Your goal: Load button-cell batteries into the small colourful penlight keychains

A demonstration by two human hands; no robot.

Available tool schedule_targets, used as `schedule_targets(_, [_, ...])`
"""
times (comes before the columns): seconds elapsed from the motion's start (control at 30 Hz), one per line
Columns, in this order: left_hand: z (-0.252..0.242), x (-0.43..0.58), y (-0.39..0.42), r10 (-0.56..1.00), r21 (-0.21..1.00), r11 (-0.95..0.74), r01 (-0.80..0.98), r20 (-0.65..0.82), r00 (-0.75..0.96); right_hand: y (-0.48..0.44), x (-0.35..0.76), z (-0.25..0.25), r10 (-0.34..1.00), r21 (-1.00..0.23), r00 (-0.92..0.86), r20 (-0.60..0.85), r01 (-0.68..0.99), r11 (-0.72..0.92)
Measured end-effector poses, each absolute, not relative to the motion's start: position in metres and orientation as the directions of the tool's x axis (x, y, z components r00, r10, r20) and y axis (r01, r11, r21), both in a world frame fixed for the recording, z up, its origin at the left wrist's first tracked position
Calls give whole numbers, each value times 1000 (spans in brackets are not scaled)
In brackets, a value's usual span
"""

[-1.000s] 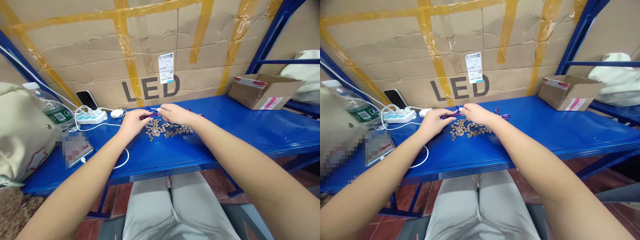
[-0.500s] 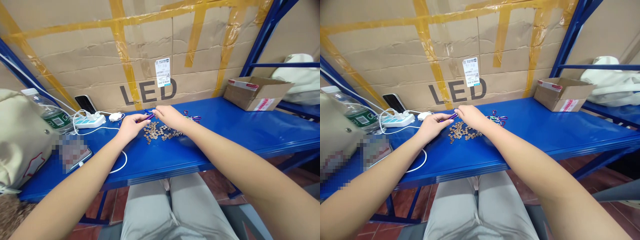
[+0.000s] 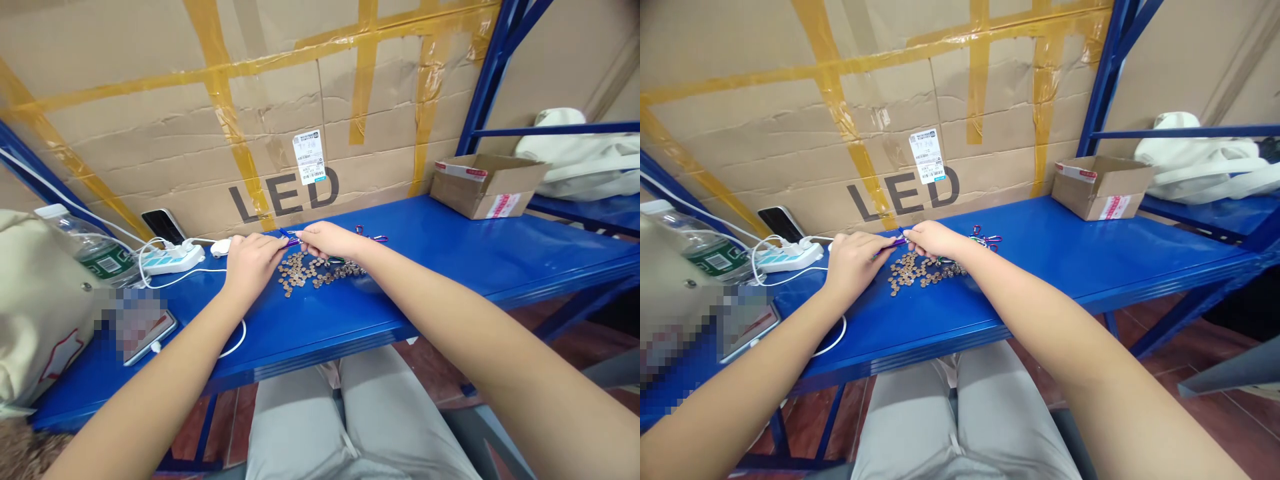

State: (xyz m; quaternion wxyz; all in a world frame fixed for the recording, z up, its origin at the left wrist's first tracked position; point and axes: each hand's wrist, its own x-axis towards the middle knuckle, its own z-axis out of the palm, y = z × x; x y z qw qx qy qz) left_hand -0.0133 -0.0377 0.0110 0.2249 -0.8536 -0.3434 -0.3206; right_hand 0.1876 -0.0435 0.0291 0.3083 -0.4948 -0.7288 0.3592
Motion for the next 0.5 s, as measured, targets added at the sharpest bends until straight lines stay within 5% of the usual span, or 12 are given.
schedule_targets(0.07, [12, -12, -37, 514, -67, -655, 752, 690, 509, -43, 204, 39, 958, -730, -266, 103, 634, 255])
schedule_targets(0.17, [14, -17, -33, 613, 111, -640, 760, 670, 418, -44, 243, 54, 988, -388, -13, 151, 919, 72])
schedule_targets(0.23, [16, -22, -31, 666, 208, -616, 760, 653, 361, -43, 271, 58, 981, -240, 189, -31, 952, -191])
schedule_targets(0.37, [19, -27, -29, 737, 302, -563, 769, 605, 301, -36, 304, 49, 790, -226, 372, -488, 820, -526])
schedule_targets(0.5, [19, -25, -31, 735, 333, -578, 745, 608, 299, -27, 301, 33, 835, -279, 358, -417, 824, -493])
